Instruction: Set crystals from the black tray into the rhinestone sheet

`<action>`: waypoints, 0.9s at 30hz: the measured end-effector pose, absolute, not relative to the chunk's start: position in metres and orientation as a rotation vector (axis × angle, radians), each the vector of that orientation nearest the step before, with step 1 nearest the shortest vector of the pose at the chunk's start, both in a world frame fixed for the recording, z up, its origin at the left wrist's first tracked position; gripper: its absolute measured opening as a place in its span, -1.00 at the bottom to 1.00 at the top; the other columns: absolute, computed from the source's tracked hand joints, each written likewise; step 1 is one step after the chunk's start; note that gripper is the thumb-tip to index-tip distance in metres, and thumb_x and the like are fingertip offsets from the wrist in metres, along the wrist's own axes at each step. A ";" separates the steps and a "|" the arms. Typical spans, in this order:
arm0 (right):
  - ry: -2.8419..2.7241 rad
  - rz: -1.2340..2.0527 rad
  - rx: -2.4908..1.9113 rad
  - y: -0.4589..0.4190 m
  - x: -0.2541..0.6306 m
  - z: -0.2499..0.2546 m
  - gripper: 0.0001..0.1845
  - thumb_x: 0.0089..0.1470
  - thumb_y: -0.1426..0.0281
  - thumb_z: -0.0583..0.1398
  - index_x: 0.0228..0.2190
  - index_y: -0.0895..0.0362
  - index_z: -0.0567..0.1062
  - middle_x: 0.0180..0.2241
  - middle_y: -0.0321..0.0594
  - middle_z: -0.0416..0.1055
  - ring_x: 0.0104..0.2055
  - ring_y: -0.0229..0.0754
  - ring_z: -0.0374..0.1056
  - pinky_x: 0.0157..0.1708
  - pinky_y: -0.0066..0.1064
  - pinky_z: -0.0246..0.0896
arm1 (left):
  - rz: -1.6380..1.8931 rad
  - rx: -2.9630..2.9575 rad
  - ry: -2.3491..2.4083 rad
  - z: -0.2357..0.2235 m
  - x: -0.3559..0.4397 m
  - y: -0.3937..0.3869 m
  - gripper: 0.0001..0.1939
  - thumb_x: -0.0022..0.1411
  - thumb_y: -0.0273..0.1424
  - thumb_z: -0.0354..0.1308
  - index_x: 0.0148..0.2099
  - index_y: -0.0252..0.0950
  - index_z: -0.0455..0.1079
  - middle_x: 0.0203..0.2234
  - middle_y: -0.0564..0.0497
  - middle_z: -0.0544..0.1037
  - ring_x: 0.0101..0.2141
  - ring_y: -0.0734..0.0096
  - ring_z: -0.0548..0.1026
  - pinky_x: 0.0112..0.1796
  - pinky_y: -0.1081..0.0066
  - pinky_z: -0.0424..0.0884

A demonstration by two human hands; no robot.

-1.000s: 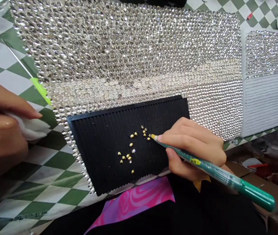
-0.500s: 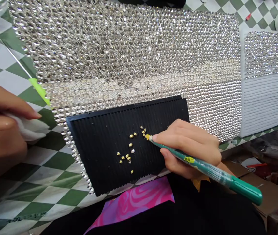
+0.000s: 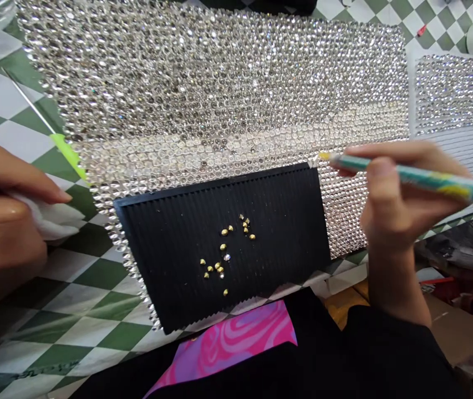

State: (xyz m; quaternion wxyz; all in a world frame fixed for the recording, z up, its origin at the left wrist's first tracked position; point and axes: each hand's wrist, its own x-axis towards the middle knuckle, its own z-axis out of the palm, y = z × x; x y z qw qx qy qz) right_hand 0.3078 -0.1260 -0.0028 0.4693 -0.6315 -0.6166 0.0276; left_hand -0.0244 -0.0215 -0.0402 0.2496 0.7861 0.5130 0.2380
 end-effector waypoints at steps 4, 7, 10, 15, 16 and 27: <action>-1.357 -0.008 -1.457 -0.100 0.340 -0.018 -0.88 0.12 0.52 0.18 -0.32 0.20 0.53 -0.38 -0.25 0.45 -0.45 -0.21 0.46 -0.48 -0.30 0.39 | 0.529 2.168 1.323 -0.039 -0.023 -0.022 -0.79 -0.22 -0.34 -0.12 -0.62 -0.23 0.33 -0.72 0.05 0.31 -0.55 0.56 0.29 -0.40 0.39 0.19; -1.449 -0.010 -1.381 -0.091 0.355 -0.028 -0.88 0.11 0.54 0.19 -0.33 0.16 0.54 -0.33 -0.34 0.48 -0.45 -0.32 0.45 -0.46 -0.37 0.43 | 0.646 2.117 1.421 -0.043 -0.023 -0.022 -0.79 -0.21 -0.33 -0.16 -0.64 -0.23 0.28 -0.71 0.03 0.31 -0.54 0.55 0.30 -0.37 0.36 0.21; -1.497 0.001 -1.413 -0.092 0.358 -0.033 -0.85 0.13 0.56 0.17 -0.33 0.15 0.56 -0.31 -0.35 0.50 -0.43 -0.35 0.47 -0.44 -0.40 0.45 | 0.559 2.148 1.334 -0.043 -0.026 -0.019 -0.80 -0.23 -0.33 -0.11 -0.64 -0.22 0.32 -0.73 0.05 0.30 -0.55 0.56 0.30 -0.40 0.38 0.19; -1.567 0.036 -1.424 -0.093 0.357 -0.035 -0.83 0.14 0.58 0.16 -0.29 0.16 0.55 -0.34 -0.38 0.50 -0.39 -0.39 0.47 -0.41 -0.47 0.44 | 0.582 2.181 1.259 -0.041 -0.035 -0.014 -0.80 -0.20 -0.33 -0.10 -0.60 -0.25 0.33 -0.64 0.06 0.38 -0.51 0.59 0.31 -0.40 0.42 0.15; -1.581 0.028 -1.428 -0.093 0.358 -0.035 -0.83 0.14 0.58 0.16 -0.28 0.17 0.54 -0.33 -0.38 0.50 -0.39 -0.41 0.47 -0.41 -0.50 0.43 | 0.574 2.203 1.234 -0.042 -0.036 -0.014 -0.79 -0.21 -0.33 -0.10 -0.59 -0.25 0.34 -0.65 0.07 0.37 -0.51 0.60 0.32 -0.40 0.43 0.16; -1.574 -0.020 -1.354 -0.093 0.353 -0.032 -0.78 0.13 0.61 0.14 -0.27 0.16 0.55 -0.25 -0.39 0.53 -0.37 -0.39 0.48 -0.42 -0.47 0.42 | 0.545 2.296 1.153 -0.050 -0.042 -0.011 -0.78 -0.20 -0.36 -0.10 -0.59 -0.26 0.37 -0.71 0.06 0.34 -0.51 0.59 0.38 -0.41 0.47 0.27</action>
